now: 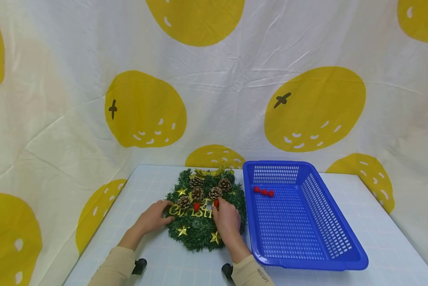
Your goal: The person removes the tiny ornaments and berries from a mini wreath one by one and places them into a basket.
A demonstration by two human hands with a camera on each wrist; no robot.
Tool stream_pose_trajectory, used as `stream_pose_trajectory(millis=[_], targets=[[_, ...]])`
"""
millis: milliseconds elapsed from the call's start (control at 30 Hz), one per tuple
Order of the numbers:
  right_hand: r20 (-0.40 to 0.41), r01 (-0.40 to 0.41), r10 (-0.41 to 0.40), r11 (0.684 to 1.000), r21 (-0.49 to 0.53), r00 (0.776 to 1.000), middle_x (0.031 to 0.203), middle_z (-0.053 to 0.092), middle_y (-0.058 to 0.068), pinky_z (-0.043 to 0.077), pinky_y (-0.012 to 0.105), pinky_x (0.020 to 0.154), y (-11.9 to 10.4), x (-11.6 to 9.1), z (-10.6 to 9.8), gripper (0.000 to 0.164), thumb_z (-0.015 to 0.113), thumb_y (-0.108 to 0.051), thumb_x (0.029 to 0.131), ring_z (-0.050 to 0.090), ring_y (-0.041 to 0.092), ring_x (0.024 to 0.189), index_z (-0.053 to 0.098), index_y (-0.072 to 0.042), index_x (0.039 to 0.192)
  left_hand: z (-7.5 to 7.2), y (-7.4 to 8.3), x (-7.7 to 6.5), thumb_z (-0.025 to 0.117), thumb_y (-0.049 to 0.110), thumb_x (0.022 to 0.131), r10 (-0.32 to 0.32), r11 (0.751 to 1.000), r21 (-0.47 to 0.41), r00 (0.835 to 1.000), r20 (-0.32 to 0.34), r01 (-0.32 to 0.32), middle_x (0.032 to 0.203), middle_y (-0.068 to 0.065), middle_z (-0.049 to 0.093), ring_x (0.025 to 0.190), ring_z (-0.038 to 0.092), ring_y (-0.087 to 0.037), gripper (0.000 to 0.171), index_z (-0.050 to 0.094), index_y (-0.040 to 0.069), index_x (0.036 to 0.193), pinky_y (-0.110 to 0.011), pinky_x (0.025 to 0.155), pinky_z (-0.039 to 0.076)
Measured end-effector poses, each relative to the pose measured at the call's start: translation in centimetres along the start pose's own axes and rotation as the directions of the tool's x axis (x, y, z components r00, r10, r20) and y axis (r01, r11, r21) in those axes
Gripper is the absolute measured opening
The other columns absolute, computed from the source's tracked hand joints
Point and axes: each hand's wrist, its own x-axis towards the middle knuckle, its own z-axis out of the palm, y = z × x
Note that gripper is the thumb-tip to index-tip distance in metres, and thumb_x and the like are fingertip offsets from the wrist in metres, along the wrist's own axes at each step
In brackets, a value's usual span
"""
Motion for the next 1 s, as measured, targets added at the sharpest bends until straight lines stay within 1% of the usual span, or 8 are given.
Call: stream_pose_trajectory(millis=[200,433,600,633,700,833,900,1000], targets=[[0.027,-0.013,0.013,1.000,-0.011,1.000,0.078,0.071,0.007,0.044,0.032,0.045,-0.09,0.21,-0.03,0.033,0.077,-0.023,0.085,0.058,0.016,0.052,0.072,-0.006,0.114,-0.09,0.12,-0.07,0.074,0.030,0.087,0.000,1.000,-0.002,1.000,0.000,0.000,0.105,-0.004,0.058,0.095,0.057,-0.023,0.044,0.060,0.011,0.124,-0.047,0.077,0.049],[0.009,0.014,-0.014,0.999,-0.038,1.000,0.066,0.065,0.003,0.036,0.031,0.040,0.09,0.31,0.11,0.011,0.078,-0.017,0.085,0.050,0.014,0.045,0.072,-0.010,0.090,-0.02,0.18,-0.04,0.074,0.029,0.088,-0.002,1.000,-0.003,1.000,0.001,0.002,0.103,-0.003,0.057,0.092,0.055,-0.019,0.043,0.060,0.011,0.124,-0.045,0.075,0.048],[-0.006,0.013,-0.014,0.999,-0.053,1.000,0.064,0.063,0.002,0.031,0.030,0.039,0.28,0.36,0.17,0.006,0.074,-0.013,0.087,0.046,0.013,0.044,0.072,-0.011,0.091,0.02,0.20,-0.10,0.074,0.029,0.087,-0.007,1.000,-0.008,1.000,0.002,0.007,0.106,-0.004,0.058,0.096,0.057,-0.023,0.044,0.060,0.011,0.124,-0.048,0.079,0.049],[-0.002,0.007,-0.007,0.999,-0.051,1.000,0.061,0.060,0.001,0.030,0.030,0.039,0.27,0.38,0.16,0.003,0.074,-0.014,0.087,0.044,0.013,0.043,0.071,-0.012,0.087,0.04,0.18,-0.10,0.074,0.029,0.087,-0.007,1.000,-0.007,1.000,0.001,0.007,0.107,-0.004,0.058,0.097,0.057,-0.023,0.044,0.060,0.011,0.124,-0.048,0.080,0.049],[0.008,-0.001,0.001,0.999,-0.048,1.000,0.057,0.056,-0.001,0.029,0.030,0.039,0.22,0.44,0.14,0.010,0.074,-0.016,0.088,0.042,0.013,0.042,0.067,-0.013,0.080,0.09,0.14,-0.09,0.074,0.030,0.087,-0.006,1.000,-0.005,1.000,-0.002,0.006,0.108,-0.005,0.058,0.098,0.057,-0.023,0.044,0.060,0.011,0.124,-0.048,0.081,0.049],[0.017,-0.011,0.012,0.998,-0.069,1.000,0.056,0.053,-0.001,0.030,0.032,0.039,0.11,0.58,0.22,0.023,0.077,-0.022,0.086,0.043,0.014,0.042,0.060,-0.015,0.072,0.20,0.04,-0.09,0.074,0.030,0.087,-0.007,1.000,-0.002,1.000,-0.004,0.007,0.109,-0.005,0.058,0.099,0.057,-0.024,0.044,0.060,0.012,0.124,-0.048,0.081,0.049],[0.013,-0.011,0.012,0.996,-0.086,1.000,0.059,0.058,0.001,0.033,0.033,0.039,0.10,0.65,0.31,0.021,0.079,-0.023,0.084,0.047,0.016,0.043,0.062,-0.014,0.074,0.19,0.05,-0.10,0.074,0.030,0.087,-0.009,1.000,0.001,1.000,-0.004,0.009,0.109,-0.005,0.058,0.099,0.058,-0.024,0.045,0.060,0.012,0.125,-0.049,0.082,0.049],[0.001,-0.011,0.012,0.994,-0.109,1.000,0.060,0.060,0.003,0.035,0.035,0.039,0.05,0.74,0.41,0.023,0.080,-0.022,0.083,0.050,0.018,0.043,0.062,-0.014,0.072,0.13,0.09,-0.11,0.074,0.030,0.087,-0.011,1.000,0.001,1.000,-0.003,0.011,0.108,-0.005,0.058,0.099,0.058,-0.024,0.045,0.060,0.012,0.125,-0.048,0.081,0.049]])
